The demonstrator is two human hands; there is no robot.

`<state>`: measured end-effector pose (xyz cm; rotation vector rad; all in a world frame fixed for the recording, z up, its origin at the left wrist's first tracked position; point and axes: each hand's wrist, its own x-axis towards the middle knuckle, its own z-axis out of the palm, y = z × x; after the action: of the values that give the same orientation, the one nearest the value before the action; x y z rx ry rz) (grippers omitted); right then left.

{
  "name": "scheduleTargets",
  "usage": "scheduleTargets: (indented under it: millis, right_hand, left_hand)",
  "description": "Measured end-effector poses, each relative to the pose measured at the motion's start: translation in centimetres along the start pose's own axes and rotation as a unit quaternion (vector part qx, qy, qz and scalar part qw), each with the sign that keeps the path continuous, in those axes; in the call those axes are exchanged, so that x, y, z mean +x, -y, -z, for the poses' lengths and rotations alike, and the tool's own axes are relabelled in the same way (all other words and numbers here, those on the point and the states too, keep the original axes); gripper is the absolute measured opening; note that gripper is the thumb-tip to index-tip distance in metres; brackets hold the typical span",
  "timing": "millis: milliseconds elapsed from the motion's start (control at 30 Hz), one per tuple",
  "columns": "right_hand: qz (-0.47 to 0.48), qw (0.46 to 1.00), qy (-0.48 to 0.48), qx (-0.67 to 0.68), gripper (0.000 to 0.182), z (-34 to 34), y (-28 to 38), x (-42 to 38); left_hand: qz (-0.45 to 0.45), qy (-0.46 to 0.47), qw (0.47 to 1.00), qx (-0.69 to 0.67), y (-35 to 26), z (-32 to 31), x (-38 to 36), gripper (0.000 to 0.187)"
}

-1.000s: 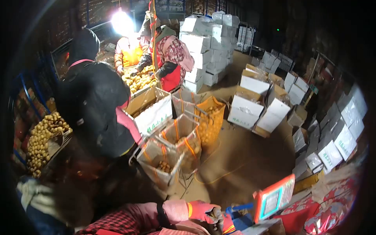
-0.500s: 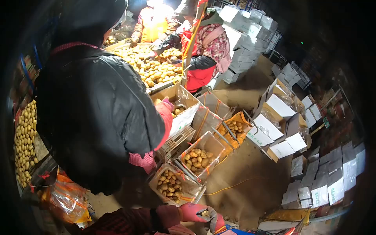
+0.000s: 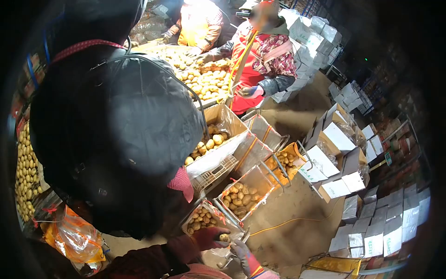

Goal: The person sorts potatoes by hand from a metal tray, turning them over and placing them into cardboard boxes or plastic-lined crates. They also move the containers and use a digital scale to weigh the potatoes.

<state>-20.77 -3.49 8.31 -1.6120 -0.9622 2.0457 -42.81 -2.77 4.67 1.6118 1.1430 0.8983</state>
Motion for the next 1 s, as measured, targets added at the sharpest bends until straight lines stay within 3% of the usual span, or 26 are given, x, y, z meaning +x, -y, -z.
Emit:
scheduleTargets:
  millis: [33, 133, 200, 267, 333, 367, 433, 500, 533, 633, 667, 700, 767, 800, 867, 900, 967, 1000]
  right_hand:
    - [0.054, 0.995, 0.07, -0.046, 0.058, 0.0, 0.9, -0.8]
    - [0.104, 0.984, 0.054, -0.134, 0.064, 0.0, 1.5, -0.1]
    - [0.121, 0.982, 0.081, -0.123, 0.065, 0.5, 1.5, 0.6]
    - [0.138, 0.979, 0.106, -0.11, 0.067, 0.9, 1.8, 0.7]
    - [0.174, 0.949, 0.204, -0.164, 0.069, -0.5, 4.1, -0.6]
    - [0.132, 0.964, 0.214, -0.084, 0.073, -0.4, 3.5, -0.2]
    - [0.151, 0.959, 0.208, -0.117, 0.076, -0.3, 3.7, 0.3]
    - [0.169, 0.953, 0.203, -0.15, 0.079, 0.5, 2.8, 1.0]
    - [0.21, 0.941, 0.166, -0.206, 0.08, 1.3, 1.6, 1.6]
    - [0.262, 0.902, 0.066, -0.336, 0.078, 1.6, 1.7, 1.7]
    - [0.27, 0.872, 0.004, -0.408, 0.076, 1.2, 2.4, 1.5]
    - [0.271, 0.873, 0.003, -0.406, 0.076, 1.3, 2.9, 1.5]
    - [0.183, 0.842, -0.055, -0.505, 0.087, 1.6, 3.7, 1.5]
    - [0.183, 0.842, -0.055, -0.504, 0.087, 1.7, 3.9, 1.5]
    - [0.119, 0.892, -0.017, -0.437, 0.081, 1.9, 4.3, 1.4]
    - [0.12, 0.892, -0.018, -0.435, 0.081, 1.9, 4.6, 1.3]
    - [0.169, 0.884, 0.027, -0.436, 0.073, 1.9, 5.0, 0.9]
    - [0.17, 0.884, 0.025, -0.434, 0.073, 2.3, 4.7, 1.0]
  left_hand:
    - [0.001, -0.001, 1.0, 0.0, 0.2, 0.2, -0.2, 0.051]
    - [0.147, 0.101, 0.972, -0.153, -0.7, 1.6, -0.1, 0.042]
    - [0.248, 0.241, 0.905, -0.247, -2.1, 2.8, 0.1, 0.038]
    - [0.214, 0.26, 0.885, -0.323, -0.4, 1.3, 0.1, 0.033]
    - [0.204, 0.258, 0.866, -0.376, 1.1, -0.4, 0.6, 0.036]
    - [0.224, 0.256, 0.858, -0.386, 4.1, -2.8, 0.6, 0.039]
    - [0.183, 0.23, 0.882, -0.367, 1.2, -1.0, 0.9, 0.039]
    - [0.098, 0.214, 0.897, -0.374, 1.8, -1.1, 0.8, 0.041]
    - [0.099, 0.214, 0.897, -0.373, 2.2, -1.8, 0.7, 0.041]
    - [0.268, 0.247, 0.83, -0.421, 2.4, -2.6, 1.4, 0.034]
    - [0.269, 0.248, 0.83, -0.42, 3.7, -4.0, 1.2, 0.034]
    - [0.098, 0.222, 0.906, -0.346, 3.5, -4.6, 1.2, 0.039]
    - [0.153, 0.236, 0.843, -0.459, 3.3, -5.3, 1.2, 0.044]
    - [0.182, 0.239, 0.806, -0.51, 1.8, -4.7, 1.4, 0.046]
    - [0.312, 0.247, 0.761, -0.512, -1.7, -2.2, 2.8, 0.043]
    - [0.312, 0.249, 0.762, -0.51, -1.0, -2.3, 3.0, 0.043]
    - [0.24, 0.339, 0.852, -0.317, 2.1, -3.0, 3.4, 0.041]
    - [0.241, 0.341, 0.852, -0.316, 3.9, -3.9, 3.2, 0.041]
